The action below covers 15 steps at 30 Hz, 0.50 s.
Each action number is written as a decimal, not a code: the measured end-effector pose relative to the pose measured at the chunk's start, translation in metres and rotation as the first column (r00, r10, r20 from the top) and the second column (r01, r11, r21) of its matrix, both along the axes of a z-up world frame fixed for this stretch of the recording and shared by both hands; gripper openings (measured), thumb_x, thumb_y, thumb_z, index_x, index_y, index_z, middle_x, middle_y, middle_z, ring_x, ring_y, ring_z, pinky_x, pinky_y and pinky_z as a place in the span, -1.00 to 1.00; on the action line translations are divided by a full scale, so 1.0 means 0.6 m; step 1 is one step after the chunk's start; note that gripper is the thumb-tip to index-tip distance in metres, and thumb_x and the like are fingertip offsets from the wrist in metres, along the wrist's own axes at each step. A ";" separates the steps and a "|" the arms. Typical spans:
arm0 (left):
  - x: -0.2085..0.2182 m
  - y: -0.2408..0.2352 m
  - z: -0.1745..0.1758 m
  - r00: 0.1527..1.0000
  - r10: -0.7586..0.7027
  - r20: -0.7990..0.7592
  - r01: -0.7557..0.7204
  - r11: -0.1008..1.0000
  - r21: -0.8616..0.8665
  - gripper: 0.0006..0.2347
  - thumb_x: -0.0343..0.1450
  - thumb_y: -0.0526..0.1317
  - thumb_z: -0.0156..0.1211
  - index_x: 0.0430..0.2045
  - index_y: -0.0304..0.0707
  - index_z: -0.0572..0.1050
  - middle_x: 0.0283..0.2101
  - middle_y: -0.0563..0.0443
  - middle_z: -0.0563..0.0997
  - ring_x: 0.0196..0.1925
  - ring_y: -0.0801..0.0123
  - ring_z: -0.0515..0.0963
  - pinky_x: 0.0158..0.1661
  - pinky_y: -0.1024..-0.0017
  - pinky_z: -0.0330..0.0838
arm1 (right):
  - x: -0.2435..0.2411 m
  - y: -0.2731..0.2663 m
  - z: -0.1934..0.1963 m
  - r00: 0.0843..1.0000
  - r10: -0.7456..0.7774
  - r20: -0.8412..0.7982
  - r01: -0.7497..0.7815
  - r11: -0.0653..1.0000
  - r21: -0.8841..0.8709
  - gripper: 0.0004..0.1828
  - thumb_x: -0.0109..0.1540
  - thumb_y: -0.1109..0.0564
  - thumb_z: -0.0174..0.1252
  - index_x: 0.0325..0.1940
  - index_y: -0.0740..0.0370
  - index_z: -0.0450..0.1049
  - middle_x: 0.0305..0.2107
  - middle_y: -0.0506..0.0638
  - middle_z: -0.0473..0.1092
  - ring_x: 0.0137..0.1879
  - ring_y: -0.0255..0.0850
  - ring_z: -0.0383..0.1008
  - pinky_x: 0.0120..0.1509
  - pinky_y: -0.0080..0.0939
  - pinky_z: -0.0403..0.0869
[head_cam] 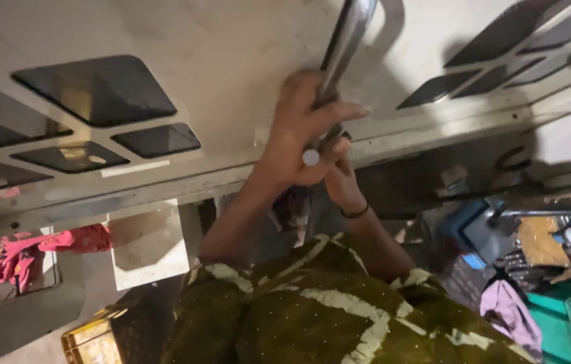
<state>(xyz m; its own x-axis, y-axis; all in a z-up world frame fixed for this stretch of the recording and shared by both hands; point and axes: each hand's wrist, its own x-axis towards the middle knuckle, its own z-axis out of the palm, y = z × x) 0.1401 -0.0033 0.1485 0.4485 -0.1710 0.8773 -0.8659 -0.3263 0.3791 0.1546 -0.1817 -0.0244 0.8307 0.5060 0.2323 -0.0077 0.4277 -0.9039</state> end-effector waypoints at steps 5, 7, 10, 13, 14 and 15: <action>-0.004 -0.001 -0.004 0.998 0.018 -0.062 -0.018 1.000 -0.007 -0.75 0.46 -0.08 0.17 -0.07 -0.14 0.60 -0.17 -0.07 0.39 -0.04 0.08 0.39 0.03 0.18 0.22 | 0.001 0.002 -0.005 0.984 -0.060 0.166 0.069 0.996 -0.049 -0.81 0.54 0.07 -0.05 0.15 0.20 0.33 0.02 -0.05 0.36 0.16 -0.29 0.37 0.22 -0.21 0.40; -0.009 0.000 -0.003 0.997 0.033 -0.072 -0.032 0.999 0.006 -0.74 0.47 -0.07 0.17 -0.05 -0.14 0.59 -0.13 -0.11 0.39 0.01 0.05 0.38 0.06 0.18 0.21 | -0.003 0.000 -0.005 0.979 -0.056 0.194 0.064 0.997 -0.036 -0.85 0.55 0.07 -0.03 0.09 0.18 0.33 -0.05 -0.07 0.35 0.11 -0.31 0.37 0.17 -0.23 0.39; -0.014 -0.001 -0.002 0.996 0.047 -0.076 -0.046 0.999 0.004 -0.73 0.47 -0.05 0.16 -0.04 -0.13 0.58 -0.10 -0.13 0.39 0.02 0.03 0.36 0.09 0.17 0.20 | -0.005 -0.004 -0.001 0.969 -0.059 0.241 0.067 0.997 -0.025 -0.87 0.53 0.07 0.00 0.06 0.17 0.28 -0.08 -0.12 0.29 0.10 -0.34 0.33 0.21 -0.25 0.36; -0.013 -0.003 -0.002 0.996 0.039 -0.085 -0.041 0.999 -0.022 -0.74 0.49 -0.05 0.15 -0.04 -0.12 0.59 -0.10 -0.10 0.40 0.00 0.08 0.38 0.10 0.18 0.22 | -0.003 0.000 0.005 0.988 -0.012 0.154 0.005 0.999 0.042 -0.86 0.51 0.08 -0.04 0.05 0.18 0.28 -0.14 -0.12 0.30 0.04 -0.33 0.36 0.14 -0.26 0.37; -0.014 -0.005 -0.002 0.995 0.041 -0.090 -0.044 0.999 -0.026 -0.74 0.49 -0.05 0.15 -0.04 -0.12 0.60 -0.11 -0.09 0.40 -0.01 0.09 0.38 0.10 0.18 0.22 | -0.005 0.000 0.008 0.992 0.001 0.130 -0.007 0.999 0.042 -0.89 0.52 0.09 -0.04 0.02 0.18 0.29 -0.18 -0.12 0.31 -0.02 -0.34 0.38 0.07 -0.26 0.39; -0.015 -0.006 -0.002 0.994 0.043 -0.096 -0.046 0.998 -0.030 -0.74 0.49 -0.05 0.15 -0.05 -0.12 0.60 -0.11 -0.09 0.40 -0.01 0.09 0.38 0.10 0.18 0.23 | -0.008 0.002 0.010 0.994 0.015 0.105 -0.019 0.999 0.042 -0.90 0.52 0.11 -0.04 0.00 0.17 0.29 -0.21 -0.12 0.33 -0.09 -0.35 0.40 -0.01 -0.27 0.40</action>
